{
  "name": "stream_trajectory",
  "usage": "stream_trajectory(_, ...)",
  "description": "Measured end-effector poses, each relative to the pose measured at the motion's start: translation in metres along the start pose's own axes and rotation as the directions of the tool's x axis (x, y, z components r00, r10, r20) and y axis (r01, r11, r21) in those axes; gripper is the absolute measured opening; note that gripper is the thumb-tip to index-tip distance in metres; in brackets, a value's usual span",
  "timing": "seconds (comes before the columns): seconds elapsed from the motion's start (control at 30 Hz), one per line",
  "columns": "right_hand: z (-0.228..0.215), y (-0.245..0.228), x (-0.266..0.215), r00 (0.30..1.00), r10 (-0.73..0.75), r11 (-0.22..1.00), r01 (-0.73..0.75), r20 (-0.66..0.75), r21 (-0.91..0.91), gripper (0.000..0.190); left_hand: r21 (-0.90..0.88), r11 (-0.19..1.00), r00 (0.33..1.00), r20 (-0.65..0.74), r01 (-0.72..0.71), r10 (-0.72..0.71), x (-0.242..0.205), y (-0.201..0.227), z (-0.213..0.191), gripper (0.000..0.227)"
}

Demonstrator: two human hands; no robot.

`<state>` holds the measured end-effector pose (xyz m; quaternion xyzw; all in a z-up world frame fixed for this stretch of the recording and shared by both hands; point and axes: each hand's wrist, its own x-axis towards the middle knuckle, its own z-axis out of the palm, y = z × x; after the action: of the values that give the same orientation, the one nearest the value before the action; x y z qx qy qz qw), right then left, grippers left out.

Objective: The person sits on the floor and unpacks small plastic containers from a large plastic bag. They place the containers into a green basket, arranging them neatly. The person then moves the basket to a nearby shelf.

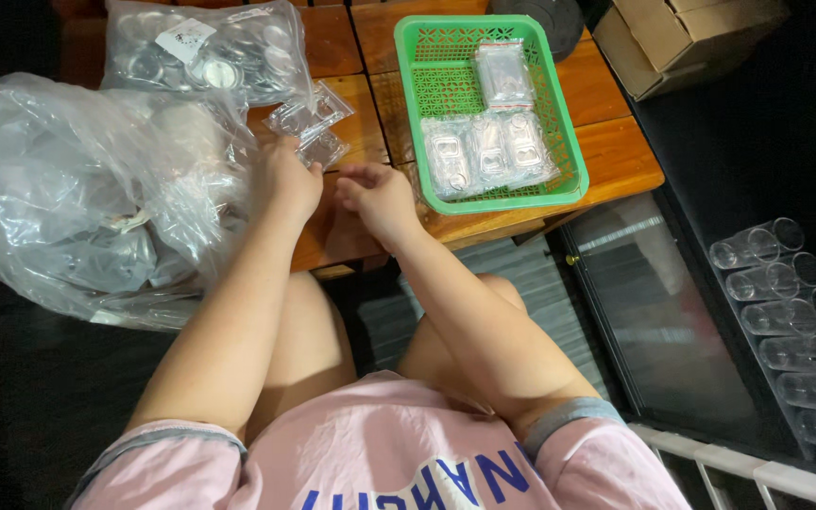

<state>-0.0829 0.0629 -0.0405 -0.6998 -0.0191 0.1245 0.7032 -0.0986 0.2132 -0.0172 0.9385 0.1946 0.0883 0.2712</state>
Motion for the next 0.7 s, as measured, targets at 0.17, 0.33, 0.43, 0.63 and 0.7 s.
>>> stream_trajectory(0.17,0.013,-0.002,-0.002,0.991,0.116,0.993,-0.117,0.066,0.007,0.048,0.056,0.998,1.0,0.026,0.002,-0.003,0.0,0.003,-0.003,0.038)
stream_trajectory(0.33,0.018,-0.004,-0.001,0.983,0.171,0.985,-0.168,0.061,-0.05,0.046,0.05,0.999,1.0,0.02,0.013,-0.014,-0.004,0.007,-0.004,0.037)
stream_trajectory(0.43,0.017,0.0,0.006,0.985,0.171,0.979,-0.167,0.025,-0.118,0.041,0.043,0.999,0.998,0.058,0.018,-0.021,-0.008,0.011,-0.006,0.038)
stream_trajectory(0.63,0.002,0.006,0.011,0.988,0.056,0.736,-0.138,-0.144,-0.663,0.035,-0.092,0.995,0.997,0.071,0.03,-0.024,-0.005,0.002,0.017,0.039)
stream_trajectory(0.7,0.003,0.009,0.008,0.988,0.026,0.747,-0.121,-0.153,-0.654,0.031,-0.178,0.983,0.996,0.085,0.046,-0.031,-0.004,-0.003,0.028,0.037)
